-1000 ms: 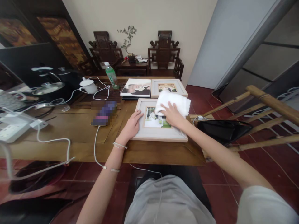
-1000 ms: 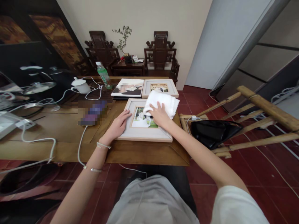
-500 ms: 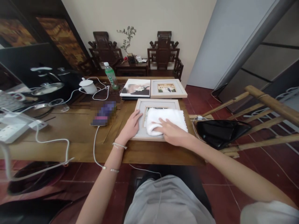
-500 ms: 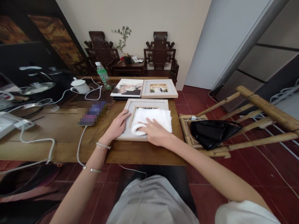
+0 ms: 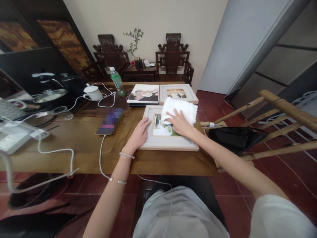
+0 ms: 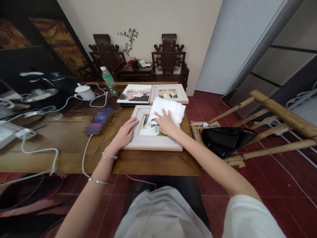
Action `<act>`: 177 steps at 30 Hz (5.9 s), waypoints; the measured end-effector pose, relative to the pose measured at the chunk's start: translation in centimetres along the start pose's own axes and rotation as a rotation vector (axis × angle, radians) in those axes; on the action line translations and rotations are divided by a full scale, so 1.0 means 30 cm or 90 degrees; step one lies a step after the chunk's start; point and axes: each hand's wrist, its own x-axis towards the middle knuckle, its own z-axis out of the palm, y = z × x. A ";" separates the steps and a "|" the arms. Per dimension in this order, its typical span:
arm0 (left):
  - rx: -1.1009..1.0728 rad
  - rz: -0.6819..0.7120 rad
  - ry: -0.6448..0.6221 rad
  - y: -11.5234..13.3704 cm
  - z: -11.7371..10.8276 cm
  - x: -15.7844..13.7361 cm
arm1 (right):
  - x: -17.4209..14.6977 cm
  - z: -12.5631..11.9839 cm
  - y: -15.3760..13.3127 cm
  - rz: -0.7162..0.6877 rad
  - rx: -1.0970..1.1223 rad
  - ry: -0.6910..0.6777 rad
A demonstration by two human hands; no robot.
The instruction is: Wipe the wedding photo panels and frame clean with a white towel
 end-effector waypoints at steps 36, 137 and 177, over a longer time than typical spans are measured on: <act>0.003 0.004 0.009 0.004 0.012 0.005 | -0.220 -0.137 -0.230 -0.139 0.123 -0.161; -0.005 -0.019 0.039 0.040 -0.006 0.006 | 0.213 0.006 -0.082 -0.040 -0.041 0.035; 0.001 -0.025 0.033 0.032 0.003 0.000 | -0.041 -0.063 -0.046 -0.044 -0.012 -0.054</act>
